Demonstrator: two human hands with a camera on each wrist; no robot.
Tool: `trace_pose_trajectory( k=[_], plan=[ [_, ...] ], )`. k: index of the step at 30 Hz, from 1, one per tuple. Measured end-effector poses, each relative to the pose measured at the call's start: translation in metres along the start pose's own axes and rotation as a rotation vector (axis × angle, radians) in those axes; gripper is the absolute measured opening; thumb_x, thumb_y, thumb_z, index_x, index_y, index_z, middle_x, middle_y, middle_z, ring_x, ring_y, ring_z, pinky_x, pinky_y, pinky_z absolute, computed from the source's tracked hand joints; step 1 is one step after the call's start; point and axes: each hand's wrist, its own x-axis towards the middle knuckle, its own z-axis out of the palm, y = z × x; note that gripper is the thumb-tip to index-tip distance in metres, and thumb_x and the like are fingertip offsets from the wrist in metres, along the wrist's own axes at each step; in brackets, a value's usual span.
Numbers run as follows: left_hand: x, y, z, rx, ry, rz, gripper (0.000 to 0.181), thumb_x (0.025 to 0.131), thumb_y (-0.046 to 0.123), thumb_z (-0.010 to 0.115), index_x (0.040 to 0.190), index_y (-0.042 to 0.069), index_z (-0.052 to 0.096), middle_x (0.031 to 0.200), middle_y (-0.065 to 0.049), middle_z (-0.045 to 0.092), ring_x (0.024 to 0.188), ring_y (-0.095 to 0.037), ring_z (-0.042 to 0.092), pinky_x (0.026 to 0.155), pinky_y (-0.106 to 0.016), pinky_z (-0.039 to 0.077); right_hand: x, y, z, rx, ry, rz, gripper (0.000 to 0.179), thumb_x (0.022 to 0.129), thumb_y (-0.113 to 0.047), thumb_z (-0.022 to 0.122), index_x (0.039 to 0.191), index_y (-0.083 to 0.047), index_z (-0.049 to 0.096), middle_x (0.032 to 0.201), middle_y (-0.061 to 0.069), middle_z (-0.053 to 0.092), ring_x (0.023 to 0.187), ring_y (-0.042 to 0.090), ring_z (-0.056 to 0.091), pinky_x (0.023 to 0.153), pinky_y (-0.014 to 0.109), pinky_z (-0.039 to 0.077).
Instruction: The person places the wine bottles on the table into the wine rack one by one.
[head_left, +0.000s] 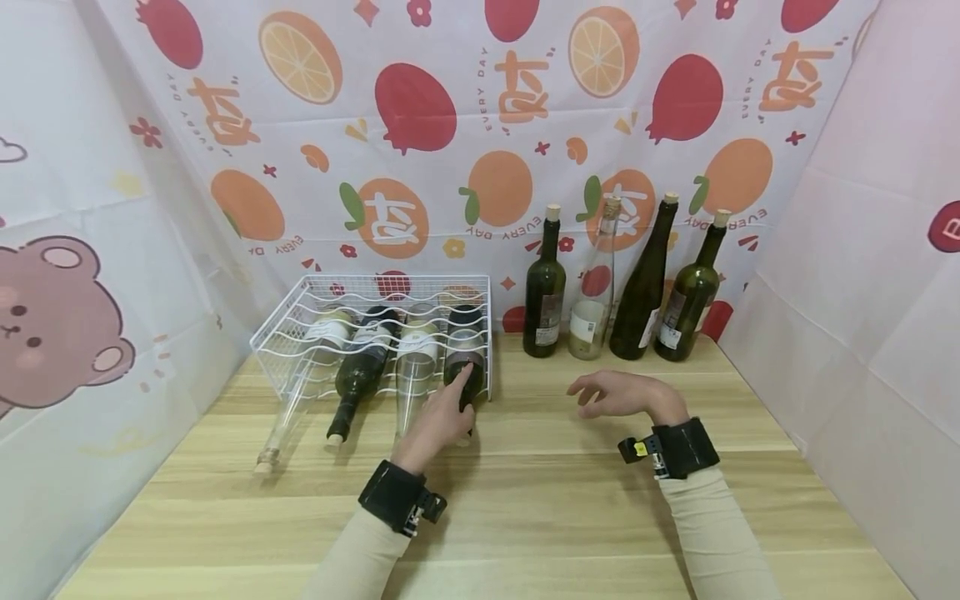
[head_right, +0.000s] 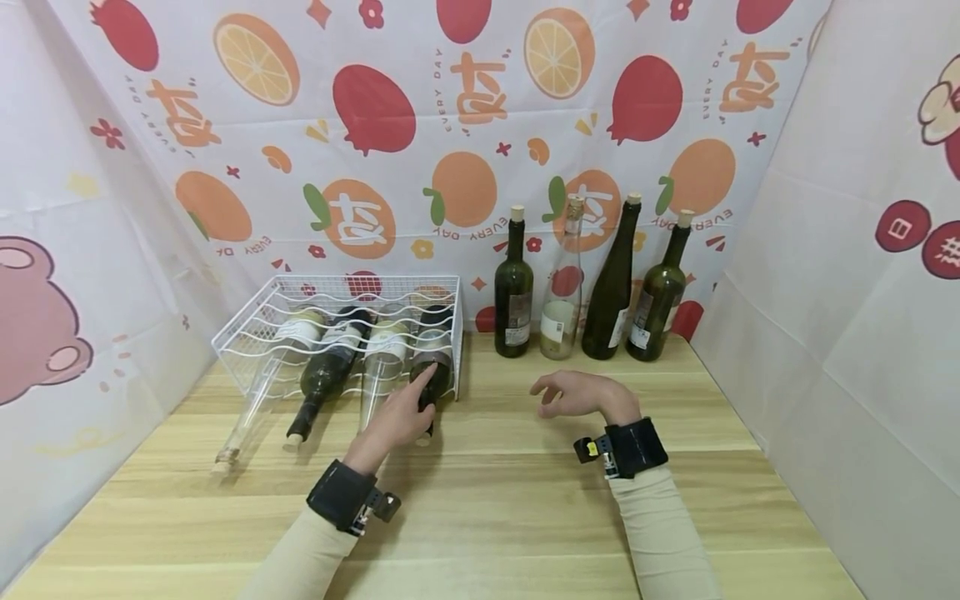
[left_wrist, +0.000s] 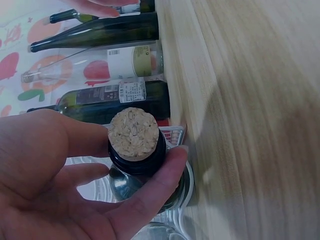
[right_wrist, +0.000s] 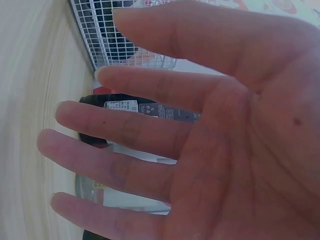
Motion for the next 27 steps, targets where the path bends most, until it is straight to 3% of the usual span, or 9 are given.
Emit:
trace_pose_trajectory(
  k=[4, 8, 11, 16, 19, 22, 25, 27],
  plan=[
    [0.000, -0.001, -0.001, -0.003, -0.001, 0.014, 0.070, 0.094, 0.011, 0.057, 0.157, 0.016, 0.027, 0.142, -0.020, 0.053, 0.090, -0.031, 0.060, 0.082, -0.046, 0.047, 0.002, 0.000, 0.001, -0.016, -0.004, 0.001, 0.044, 0.096, -0.019, 0.062, 0.137, -0.003, 0.054, 0.130, 0.021, 0.061, 0.117, 0.033, 0.061, 0.094, 0.043, 0.050],
    [-0.001, -0.004, -0.001, -0.015, -0.013, 0.037, 0.070, 0.096, 0.009, 0.057, 0.158, 0.015, 0.024, 0.130, -0.020, 0.060, 0.058, -0.019, 0.049, 0.076, -0.041, 0.046, 0.003, 0.000, 0.002, -0.019, -0.010, 0.008, 0.043, 0.097, -0.018, 0.061, 0.137, -0.004, 0.055, 0.130, 0.020, 0.061, 0.118, 0.031, 0.060, 0.094, 0.042, 0.050],
    [-0.001, -0.005, 0.000, -0.020, -0.015, 0.040, 0.071, 0.096, 0.009, 0.057, 0.158, 0.014, 0.022, 0.115, -0.021, 0.064, 0.051, -0.017, 0.043, 0.070, -0.039, 0.044, 0.004, 0.000, 0.004, -0.009, -0.012, 0.012, 0.043, 0.096, -0.020, 0.062, 0.137, -0.006, 0.055, 0.131, 0.019, 0.061, 0.119, 0.031, 0.060, 0.094, 0.042, 0.049],
    [-0.001, -0.004, -0.002, -0.022, -0.022, 0.027, 0.072, 0.096, 0.010, 0.057, 0.158, 0.012, 0.020, 0.115, -0.022, 0.064, 0.063, -0.024, 0.051, 0.071, -0.041, 0.045, 0.010, 0.002, 0.006, -0.022, 0.014, -0.027, 0.046, 0.097, -0.021, 0.061, 0.138, -0.003, 0.054, 0.132, 0.022, 0.059, 0.119, 0.033, 0.060, 0.093, 0.042, 0.050],
    [-0.001, -0.003, -0.005, -0.014, -0.045, 0.015, 0.072, 0.097, 0.013, 0.057, 0.158, 0.011, 0.019, 0.130, -0.024, 0.059, 0.092, -0.037, 0.062, 0.085, -0.047, 0.047, 0.016, 0.005, 0.008, -0.017, 0.064, -0.042, 0.046, 0.097, -0.021, 0.061, 0.138, -0.002, 0.052, 0.130, 0.025, 0.059, 0.119, 0.036, 0.059, 0.094, 0.043, 0.050],
    [-0.004, 0.000, -0.013, 0.014, -0.061, 0.016, 0.069, 0.098, 0.015, 0.056, 0.157, 0.006, 0.022, 0.137, -0.026, 0.055, 0.115, -0.043, 0.058, 0.095, -0.052, 0.046, 0.022, 0.008, 0.010, -0.017, 0.126, -0.054, 0.047, 0.097, -0.020, 0.060, 0.139, 0.000, 0.050, 0.129, 0.029, 0.059, 0.119, 0.040, 0.059, 0.095, 0.046, 0.050],
    [-0.006, 0.005, -0.024, 0.054, -0.059, 0.027, 0.064, 0.098, 0.018, 0.056, 0.154, 0.003, 0.029, 0.133, -0.026, 0.057, 0.117, -0.042, 0.057, 0.099, -0.052, 0.044, 0.029, 0.010, 0.012, -0.013, 0.220, -0.017, 0.051, 0.097, -0.021, 0.060, 0.142, 0.001, 0.047, 0.131, 0.028, 0.057, 0.119, 0.042, 0.058, 0.096, 0.047, 0.049],
    [-0.008, 0.009, -0.033, 0.074, -0.054, 0.051, 0.062, 0.098, 0.018, 0.057, 0.152, 0.003, 0.033, 0.132, -0.024, 0.058, 0.108, -0.038, 0.061, 0.094, -0.048, 0.046, 0.034, 0.010, 0.012, -0.011, 0.303, 0.023, 0.055, 0.097, -0.023, 0.061, 0.143, 0.002, 0.044, 0.133, 0.028, 0.056, 0.120, 0.042, 0.057, 0.097, 0.049, 0.048]
  ],
)
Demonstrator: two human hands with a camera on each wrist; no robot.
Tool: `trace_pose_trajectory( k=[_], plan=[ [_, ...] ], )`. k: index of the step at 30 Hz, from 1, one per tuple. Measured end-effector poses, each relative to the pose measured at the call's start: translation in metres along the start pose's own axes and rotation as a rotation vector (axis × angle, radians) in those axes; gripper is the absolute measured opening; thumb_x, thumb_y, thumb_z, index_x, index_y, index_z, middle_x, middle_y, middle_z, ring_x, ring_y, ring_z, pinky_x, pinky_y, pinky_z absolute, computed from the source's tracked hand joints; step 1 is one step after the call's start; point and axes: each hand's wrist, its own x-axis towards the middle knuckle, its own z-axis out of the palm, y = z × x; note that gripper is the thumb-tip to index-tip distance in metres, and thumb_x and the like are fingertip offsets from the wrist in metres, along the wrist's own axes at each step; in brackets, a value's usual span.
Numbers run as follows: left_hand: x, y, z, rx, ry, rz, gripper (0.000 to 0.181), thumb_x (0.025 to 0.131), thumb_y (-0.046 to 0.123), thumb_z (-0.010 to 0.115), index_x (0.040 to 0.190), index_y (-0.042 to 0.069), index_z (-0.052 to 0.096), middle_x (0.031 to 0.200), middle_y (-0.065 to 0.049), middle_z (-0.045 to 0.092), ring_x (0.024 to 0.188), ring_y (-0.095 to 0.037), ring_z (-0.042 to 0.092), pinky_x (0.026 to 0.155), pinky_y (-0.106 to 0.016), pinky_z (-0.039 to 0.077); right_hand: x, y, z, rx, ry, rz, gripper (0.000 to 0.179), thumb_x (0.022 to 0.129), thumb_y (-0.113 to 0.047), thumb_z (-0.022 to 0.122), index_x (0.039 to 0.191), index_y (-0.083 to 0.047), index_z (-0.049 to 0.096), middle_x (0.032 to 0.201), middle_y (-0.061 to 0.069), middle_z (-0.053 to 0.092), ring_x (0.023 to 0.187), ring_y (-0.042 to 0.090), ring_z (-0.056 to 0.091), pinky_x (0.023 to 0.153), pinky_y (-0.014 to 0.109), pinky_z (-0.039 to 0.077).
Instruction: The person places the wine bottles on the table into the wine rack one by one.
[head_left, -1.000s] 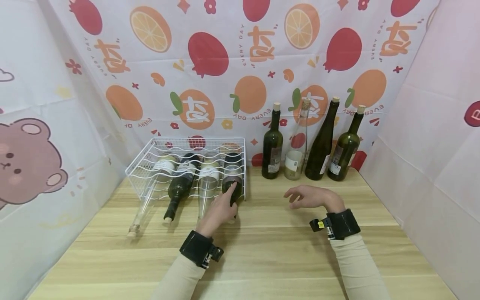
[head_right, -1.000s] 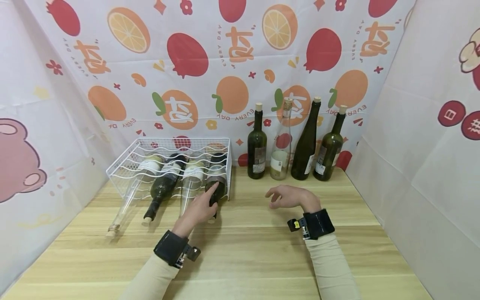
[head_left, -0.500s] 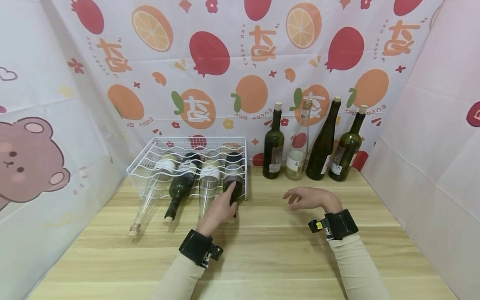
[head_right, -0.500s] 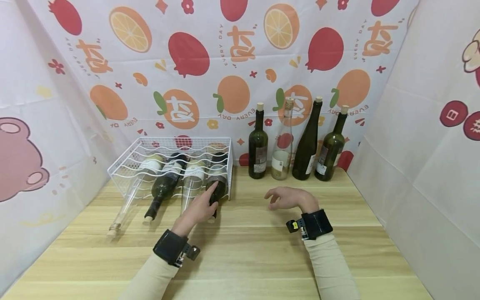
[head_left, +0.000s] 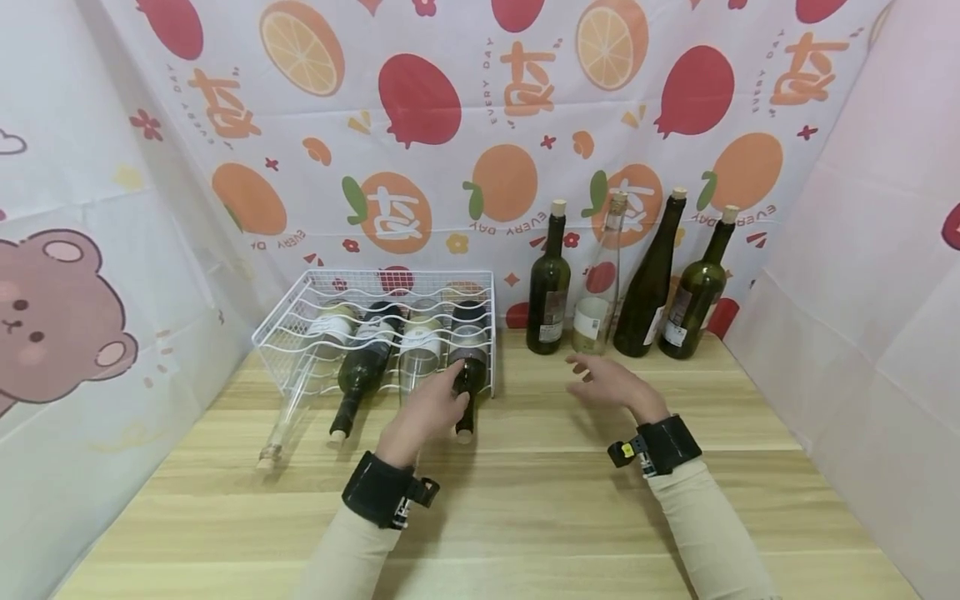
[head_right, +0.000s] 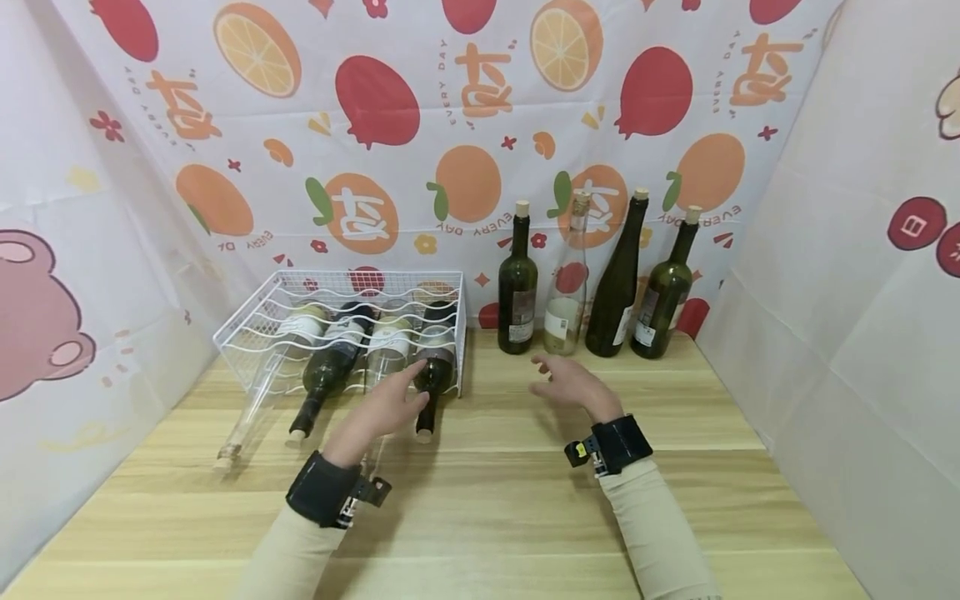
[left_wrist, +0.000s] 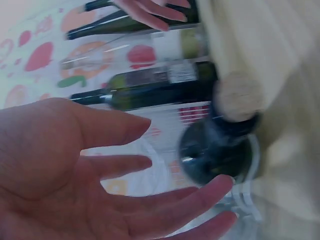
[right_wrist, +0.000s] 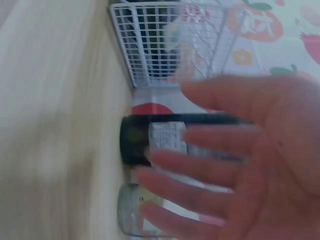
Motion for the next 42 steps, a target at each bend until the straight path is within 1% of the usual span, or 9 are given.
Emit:
trace_pose_trajectory(
  k=[3, 6, 12, 18, 26, 31, 35, 38, 42],
  plan=[
    [-0.004, 0.006, -0.012, 0.024, -0.022, 0.038, 0.060, 0.098, 0.018, 0.058, 0.152, 0.006, 0.036, 0.114, -0.019, 0.065, 0.079, -0.028, 0.061, 0.078, -0.041, 0.046, 0.012, -0.004, 0.001, -0.009, 0.131, 0.059, 0.061, 0.095, -0.029, 0.063, 0.144, 0.001, 0.043, 0.136, 0.027, 0.054, 0.123, 0.042, 0.054, 0.098, 0.050, 0.047],
    [-0.012, 0.013, -0.020, 0.021, -0.063, 0.076, 0.059, 0.097, 0.018, 0.060, 0.151, 0.008, 0.038, 0.092, -0.014, 0.064, 0.056, -0.018, 0.043, 0.069, -0.037, 0.041, 0.025, -0.007, 0.000, 0.005, 0.225, 0.104, 0.066, 0.093, -0.033, 0.065, 0.145, 0.000, 0.041, 0.138, 0.026, 0.053, 0.125, 0.042, 0.053, 0.099, 0.052, 0.046],
    [-0.028, 0.022, -0.023, 0.013, -0.132, 0.145, 0.054, 0.097, 0.021, 0.061, 0.147, 0.009, 0.046, 0.137, -0.015, 0.059, 0.097, -0.024, 0.063, 0.090, -0.041, 0.046, 0.060, -0.006, 0.009, 0.020, 0.322, 0.158, 0.082, 0.090, -0.037, 0.068, 0.151, 0.002, 0.030, 0.144, 0.027, 0.047, 0.129, 0.043, 0.048, 0.103, 0.052, 0.042],
    [-0.039, 0.026, -0.022, 0.065, -0.194, 0.200, 0.049, 0.097, 0.025, 0.061, 0.144, 0.014, 0.051, 0.137, -0.012, 0.060, 0.123, -0.032, 0.058, 0.101, -0.047, 0.046, 0.087, 0.000, 0.024, 0.125, 0.413, 0.207, 0.079, 0.084, -0.031, 0.075, 0.143, 0.003, 0.036, 0.131, 0.025, 0.053, 0.120, 0.041, 0.054, 0.098, 0.052, 0.045],
    [-0.042, 0.028, -0.021, 0.081, -0.216, 0.198, 0.048, 0.098, 0.024, 0.060, 0.144, 0.016, 0.051, 0.139, -0.010, 0.059, 0.126, -0.033, 0.056, 0.103, -0.049, 0.044, 0.117, 0.017, 0.038, 0.389, 0.518, 0.290, 0.096, 0.085, -0.035, 0.074, 0.155, -0.003, 0.016, 0.154, 0.022, 0.032, 0.140, 0.039, 0.035, 0.111, 0.051, 0.035],
    [-0.040, 0.029, -0.023, 0.081, -0.204, 0.225, 0.047, 0.098, 0.023, 0.059, 0.144, 0.015, 0.052, 0.138, -0.010, 0.059, 0.127, -0.033, 0.055, 0.104, -0.049, 0.043, 0.130, 0.022, 0.037, 0.485, 0.606, 0.276, 0.101, 0.080, -0.038, 0.080, 0.154, -0.003, 0.020, 0.154, 0.021, 0.032, 0.141, 0.037, 0.034, 0.112, 0.050, 0.033],
    [-0.039, 0.029, -0.025, 0.079, -0.201, 0.217, 0.047, 0.098, 0.023, 0.059, 0.144, 0.016, 0.052, 0.139, -0.010, 0.058, 0.125, -0.031, 0.056, 0.103, -0.047, 0.044, 0.138, 0.024, 0.035, 0.460, 0.667, 0.282, 0.098, 0.077, -0.040, 0.082, 0.150, -0.004, 0.029, 0.148, 0.019, 0.042, 0.136, 0.035, 0.041, 0.109, 0.048, 0.037],
    [-0.038, 0.028, -0.027, 0.068, -0.206, 0.207, 0.047, 0.098, 0.022, 0.059, 0.145, 0.016, 0.051, 0.139, -0.010, 0.058, 0.097, -0.023, 0.066, 0.097, -0.043, 0.047, 0.139, 0.024, 0.034, 0.405, 0.689, 0.297, 0.094, 0.075, -0.043, 0.083, 0.146, -0.003, 0.036, 0.142, 0.019, 0.048, 0.130, 0.036, 0.047, 0.105, 0.049, 0.041],
    [-0.037, 0.025, -0.028, 0.056, -0.217, 0.185, 0.048, 0.098, 0.021, 0.059, 0.145, 0.017, 0.050, 0.139, -0.010, 0.058, 0.075, -0.015, 0.058, 0.089, -0.040, 0.045, 0.135, 0.023, 0.035, 0.330, 0.689, 0.271, 0.089, 0.071, -0.044, 0.086, 0.138, -0.001, 0.046, 0.131, 0.020, 0.055, 0.121, 0.037, 0.053, 0.098, 0.050, 0.046]
  ],
)
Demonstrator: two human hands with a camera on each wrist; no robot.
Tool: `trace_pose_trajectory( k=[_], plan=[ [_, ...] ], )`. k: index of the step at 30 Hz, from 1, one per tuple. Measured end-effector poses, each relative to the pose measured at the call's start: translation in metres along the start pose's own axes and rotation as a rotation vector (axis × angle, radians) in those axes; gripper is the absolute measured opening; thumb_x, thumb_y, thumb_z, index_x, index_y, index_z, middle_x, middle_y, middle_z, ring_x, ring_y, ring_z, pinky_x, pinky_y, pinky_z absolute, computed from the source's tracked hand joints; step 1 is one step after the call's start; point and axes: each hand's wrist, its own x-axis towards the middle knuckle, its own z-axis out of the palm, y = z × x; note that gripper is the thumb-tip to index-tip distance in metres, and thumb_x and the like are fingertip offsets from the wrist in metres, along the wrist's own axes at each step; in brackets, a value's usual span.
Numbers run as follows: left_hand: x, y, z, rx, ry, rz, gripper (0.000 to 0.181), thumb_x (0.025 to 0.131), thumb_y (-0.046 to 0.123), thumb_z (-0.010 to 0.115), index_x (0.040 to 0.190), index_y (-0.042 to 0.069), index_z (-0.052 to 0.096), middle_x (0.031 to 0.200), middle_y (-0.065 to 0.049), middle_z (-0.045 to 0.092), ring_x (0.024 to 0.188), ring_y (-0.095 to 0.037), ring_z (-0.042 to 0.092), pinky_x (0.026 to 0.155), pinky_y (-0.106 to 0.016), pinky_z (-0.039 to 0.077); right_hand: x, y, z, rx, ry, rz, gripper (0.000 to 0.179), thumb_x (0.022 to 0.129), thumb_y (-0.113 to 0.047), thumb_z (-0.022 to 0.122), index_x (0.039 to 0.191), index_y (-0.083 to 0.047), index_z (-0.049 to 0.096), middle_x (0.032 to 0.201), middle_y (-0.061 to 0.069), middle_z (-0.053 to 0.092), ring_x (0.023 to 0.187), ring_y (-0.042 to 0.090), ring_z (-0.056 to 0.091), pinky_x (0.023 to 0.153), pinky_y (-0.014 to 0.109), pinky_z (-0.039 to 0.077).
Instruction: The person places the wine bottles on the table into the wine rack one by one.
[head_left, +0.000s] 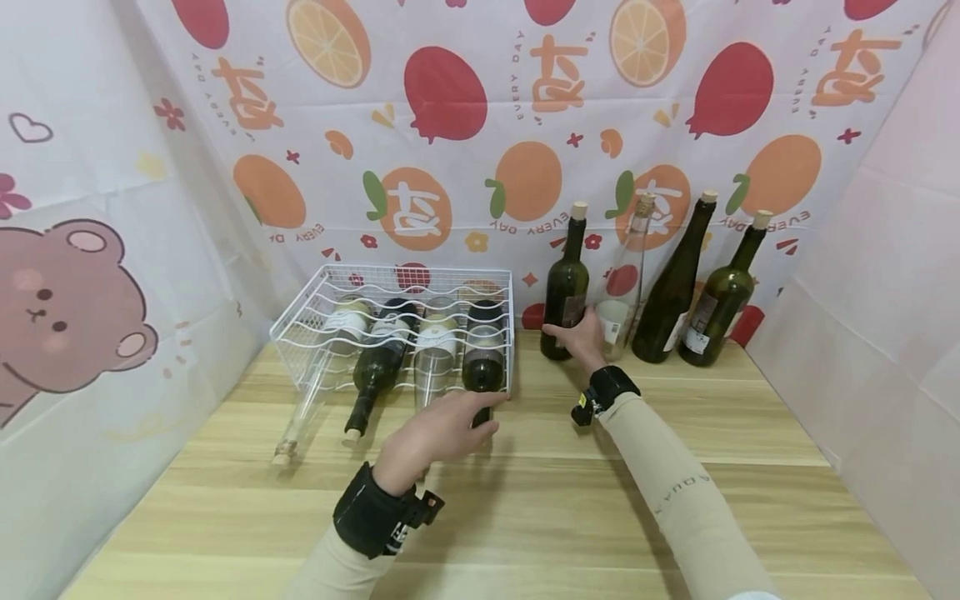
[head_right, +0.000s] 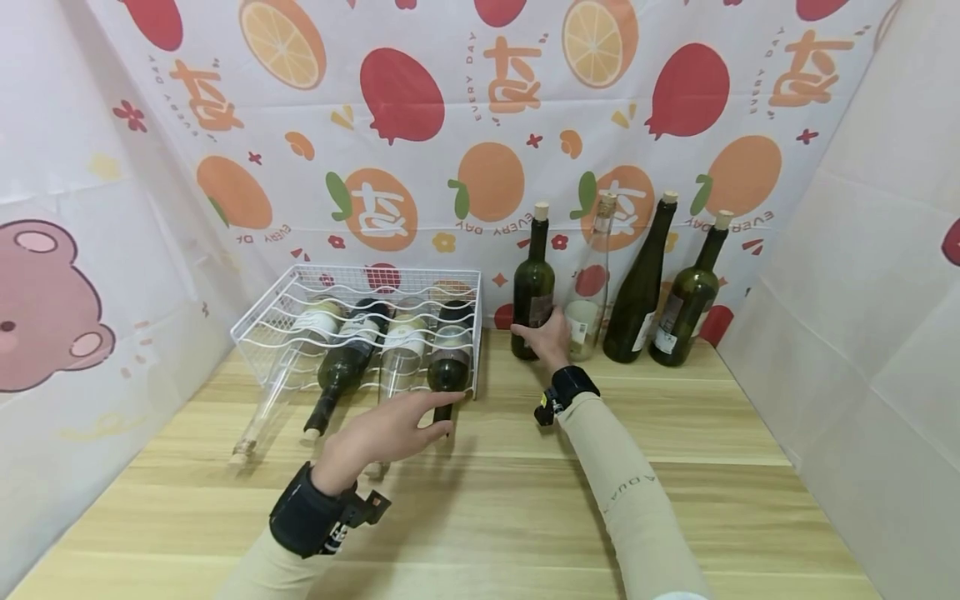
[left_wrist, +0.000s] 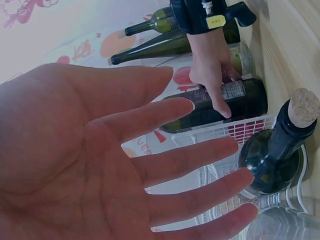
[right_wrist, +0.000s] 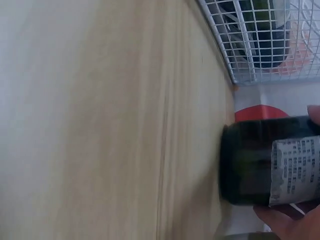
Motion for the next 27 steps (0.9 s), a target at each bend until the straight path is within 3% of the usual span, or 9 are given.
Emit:
trace_pose_trajectory(
  k=[2, 4, 9, 17, 20, 24, 27],
  plan=[
    [0.000, 0.000, 0.000, 0.007, 0.000, -0.007, 0.048, 0.099, 0.022, 0.059, 0.145, 0.018, 0.050, 0.140, -0.009, 0.058, 0.084, -0.017, 0.059, 0.090, -0.040, 0.045, -0.004, -0.001, -0.003, -0.036, -0.004, -0.036, 0.087, 0.069, -0.044, 0.086, 0.134, 0.000, 0.049, 0.126, 0.020, 0.057, 0.116, 0.038, 0.055, 0.095, 0.050, 0.047],
    [0.000, 0.000, 0.001, 0.014, 0.000, -0.011, 0.048, 0.099, 0.023, 0.059, 0.145, 0.019, 0.050, 0.139, -0.009, 0.058, 0.083, -0.016, 0.060, 0.089, -0.039, 0.045, -0.008, -0.002, -0.008, -0.065, -0.019, -0.072, 0.084, 0.068, -0.044, 0.087, 0.131, 0.000, 0.051, 0.122, 0.019, 0.059, 0.112, 0.038, 0.056, 0.092, 0.050, 0.048],
    [0.000, 0.002, 0.000, 0.020, 0.000, -0.012, 0.048, 0.099, 0.023, 0.060, 0.145, 0.019, 0.051, 0.131, -0.008, 0.063, 0.060, -0.015, 0.052, 0.076, -0.037, 0.045, -0.021, -0.011, -0.026, -0.129, -0.109, -0.178, 0.079, 0.067, -0.045, 0.087, 0.127, -0.004, 0.055, 0.117, 0.017, 0.062, 0.107, 0.034, 0.058, 0.089, 0.050, 0.049],
    [-0.003, 0.004, 0.001, 0.015, -0.004, 0.021, 0.045, 0.099, 0.021, 0.058, 0.144, 0.018, 0.052, 0.123, -0.009, 0.065, 0.060, -0.017, 0.049, 0.080, -0.039, 0.044, -0.056, -0.025, -0.063, -0.257, -0.181, -0.457, 0.073, 0.061, -0.038, 0.091, 0.123, -0.009, 0.064, 0.099, 0.010, 0.068, 0.084, 0.026, 0.062, 0.072, 0.043, 0.050],
    [-0.005, 0.005, 0.001, 0.010, 0.005, 0.054, 0.044, 0.099, 0.020, 0.057, 0.143, 0.016, 0.053, 0.127, -0.010, 0.064, 0.076, -0.020, 0.059, 0.084, -0.040, 0.045, -0.069, -0.030, -0.076, -0.287, -0.200, -0.500, 0.074, 0.060, -0.036, 0.090, 0.124, -0.008, 0.065, 0.092, 0.008, 0.069, 0.075, 0.022, 0.060, 0.066, 0.038, 0.047],
    [-0.007, 0.008, -0.004, 0.010, 0.054, 0.116, 0.043, 0.099, 0.017, 0.058, 0.142, 0.013, 0.054, 0.136, -0.010, 0.061, 0.107, -0.023, 0.061, 0.091, -0.040, 0.046, -0.084, -0.039, -0.093, -0.312, -0.242, -0.513, 0.076, 0.059, -0.032, 0.091, 0.126, -0.007, 0.065, 0.085, 0.007, 0.070, 0.067, 0.018, 0.057, 0.061, 0.033, 0.045],
    [-0.010, 0.010, -0.009, 0.020, 0.097, 0.158, 0.044, 0.099, 0.017, 0.058, 0.142, 0.010, 0.053, 0.132, -0.009, 0.063, 0.101, -0.021, 0.062, 0.088, -0.039, 0.046, -0.092, -0.045, -0.100, -0.352, -0.259, -0.533, 0.075, 0.058, -0.031, 0.092, 0.125, -0.009, 0.066, 0.085, 0.006, 0.070, 0.066, 0.017, 0.056, 0.060, 0.032, 0.044]
  ],
)
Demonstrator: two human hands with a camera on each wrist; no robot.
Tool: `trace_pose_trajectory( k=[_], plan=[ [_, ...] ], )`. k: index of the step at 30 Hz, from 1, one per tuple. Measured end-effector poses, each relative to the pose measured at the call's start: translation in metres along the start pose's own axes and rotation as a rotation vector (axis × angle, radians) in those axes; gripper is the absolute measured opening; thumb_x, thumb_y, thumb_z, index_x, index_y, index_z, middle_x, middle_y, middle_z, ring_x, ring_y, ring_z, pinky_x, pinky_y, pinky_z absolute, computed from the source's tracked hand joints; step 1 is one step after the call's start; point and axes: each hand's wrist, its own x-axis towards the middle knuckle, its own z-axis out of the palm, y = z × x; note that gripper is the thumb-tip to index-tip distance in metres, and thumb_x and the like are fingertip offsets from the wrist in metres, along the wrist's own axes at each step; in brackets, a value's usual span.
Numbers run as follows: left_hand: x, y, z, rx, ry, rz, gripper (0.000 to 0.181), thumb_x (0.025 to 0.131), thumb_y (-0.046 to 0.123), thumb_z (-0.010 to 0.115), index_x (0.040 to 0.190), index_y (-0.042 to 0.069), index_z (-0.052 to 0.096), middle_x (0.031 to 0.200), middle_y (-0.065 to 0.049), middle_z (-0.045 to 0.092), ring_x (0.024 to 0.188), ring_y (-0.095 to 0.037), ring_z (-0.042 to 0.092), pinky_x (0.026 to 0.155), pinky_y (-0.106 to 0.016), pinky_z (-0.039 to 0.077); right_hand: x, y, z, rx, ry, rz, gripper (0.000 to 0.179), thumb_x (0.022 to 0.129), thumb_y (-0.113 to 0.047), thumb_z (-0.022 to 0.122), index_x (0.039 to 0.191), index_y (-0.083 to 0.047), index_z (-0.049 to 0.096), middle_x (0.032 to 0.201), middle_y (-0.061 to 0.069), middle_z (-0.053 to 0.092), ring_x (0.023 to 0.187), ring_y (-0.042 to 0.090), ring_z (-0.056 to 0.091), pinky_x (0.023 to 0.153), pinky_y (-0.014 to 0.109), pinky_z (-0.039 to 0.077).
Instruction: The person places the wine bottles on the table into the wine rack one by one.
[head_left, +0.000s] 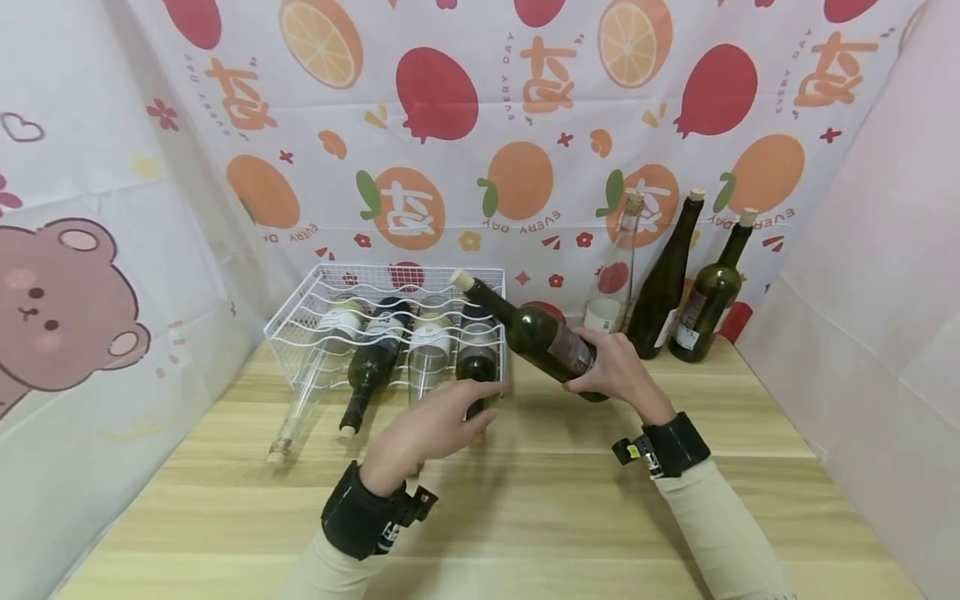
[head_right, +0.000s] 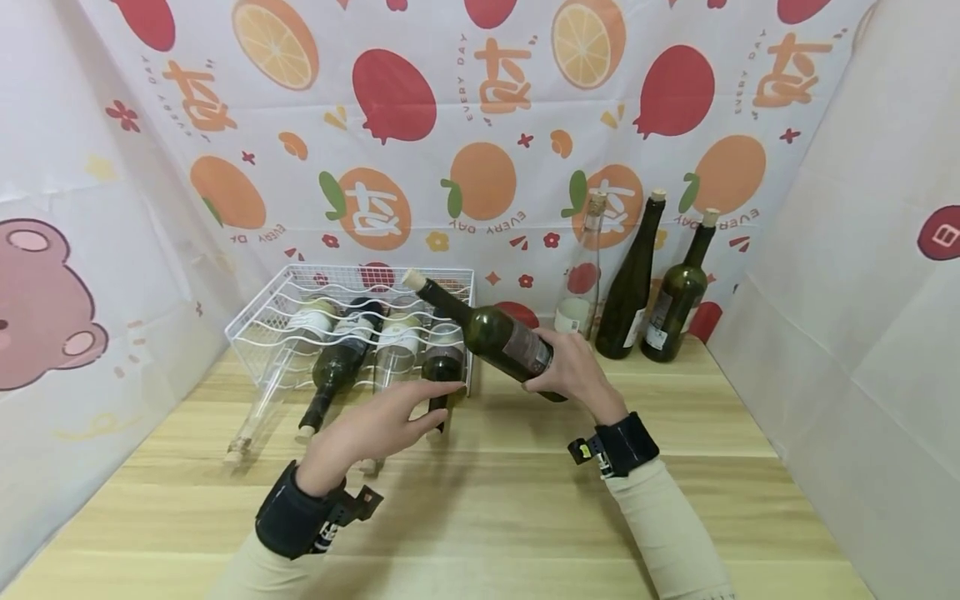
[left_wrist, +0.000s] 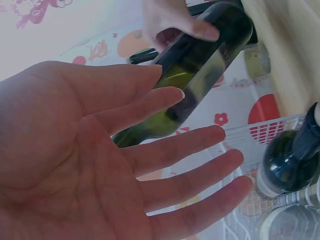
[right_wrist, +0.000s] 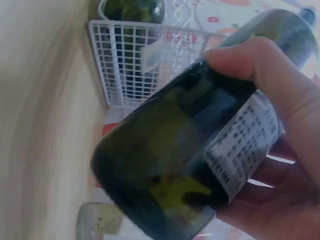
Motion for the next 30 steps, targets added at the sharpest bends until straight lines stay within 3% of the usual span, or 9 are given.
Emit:
trace_pose_trajectory(
  k=[5, 9, 14, 17, 21, 24, 30],
  plan=[
    [-0.001, 0.000, -0.008, 0.025, 0.036, 0.038, 0.049, 0.098, 0.016, 0.060, 0.146, 0.010, 0.049, 0.120, -0.007, 0.066, 0.069, -0.015, 0.054, 0.079, -0.034, 0.044, -0.003, -0.011, -0.004, -0.040, -0.019, -0.044, 0.069, 0.059, -0.025, 0.093, 0.121, -0.010, 0.067, 0.092, 0.008, 0.070, 0.074, 0.021, 0.059, 0.063, 0.035, 0.047],
    [-0.001, -0.001, -0.008, 0.028, 0.078, 0.070, 0.049, 0.096, 0.013, 0.062, 0.144, 0.009, 0.051, 0.113, -0.005, 0.068, 0.068, -0.010, 0.055, 0.075, -0.030, 0.046, -0.008, -0.017, -0.003, -0.074, -0.032, -0.082, 0.070, 0.056, -0.023, 0.095, 0.120, -0.010, 0.067, 0.094, 0.008, 0.071, 0.077, 0.023, 0.061, 0.067, 0.037, 0.049],
    [-0.001, 0.003, -0.010, -0.021, 0.280, 0.188, 0.037, 0.092, 0.003, 0.064, 0.129, 0.007, 0.065, 0.091, -0.001, 0.070, 0.062, -0.005, 0.052, 0.057, -0.021, 0.043, -0.015, -0.022, -0.002, -0.114, -0.038, -0.111, 0.072, 0.052, -0.020, 0.095, 0.118, -0.010, 0.069, 0.095, 0.006, 0.072, 0.078, 0.022, 0.062, 0.068, 0.038, 0.049],
    [-0.002, 0.005, -0.012, -0.023, 0.401, 0.258, 0.035, 0.089, 0.000, 0.067, 0.122, 0.008, 0.069, 0.097, -0.002, 0.072, 0.065, -0.006, 0.052, 0.056, -0.022, 0.044, -0.016, -0.025, -0.002, -0.117, -0.040, -0.113, 0.072, 0.051, -0.018, 0.094, 0.117, -0.011, 0.069, 0.096, 0.006, 0.072, 0.079, 0.022, 0.062, 0.069, 0.038, 0.049],
    [-0.002, 0.004, -0.013, 0.033, 0.491, 0.290, 0.038, 0.086, 0.002, 0.071, 0.124, 0.010, 0.068, 0.116, -0.006, 0.069, 0.094, -0.016, 0.063, 0.077, -0.031, 0.053, -0.017, -0.034, -0.002, -0.134, -0.059, -0.137, 0.069, 0.051, -0.016, 0.094, 0.114, -0.007, 0.068, 0.097, 0.007, 0.071, 0.080, 0.023, 0.063, 0.069, 0.039, 0.051],
    [-0.001, 0.001, -0.012, 0.110, 0.497, 0.261, 0.043, 0.086, 0.008, 0.074, 0.128, 0.013, 0.066, 0.124, -0.005, 0.064, 0.115, -0.023, 0.059, 0.093, -0.039, 0.051, -0.018, -0.041, -0.001, -0.168, -0.074, -0.154, 0.070, 0.051, -0.017, 0.096, 0.114, -0.007, 0.066, 0.099, 0.008, 0.071, 0.083, 0.025, 0.064, 0.069, 0.041, 0.052],
    [-0.002, -0.011, -0.005, 0.247, 0.346, 0.125, 0.057, 0.088, 0.032, 0.075, 0.140, 0.018, 0.056, 0.136, -0.010, 0.058, 0.118, -0.030, 0.058, 0.096, -0.049, 0.049, -0.023, -0.051, 0.006, -0.204, -0.059, -0.202, 0.076, 0.046, -0.016, 0.098, 0.115, -0.007, 0.065, 0.108, 0.011, 0.072, 0.094, 0.028, 0.066, 0.076, 0.045, 0.054]
  ],
)
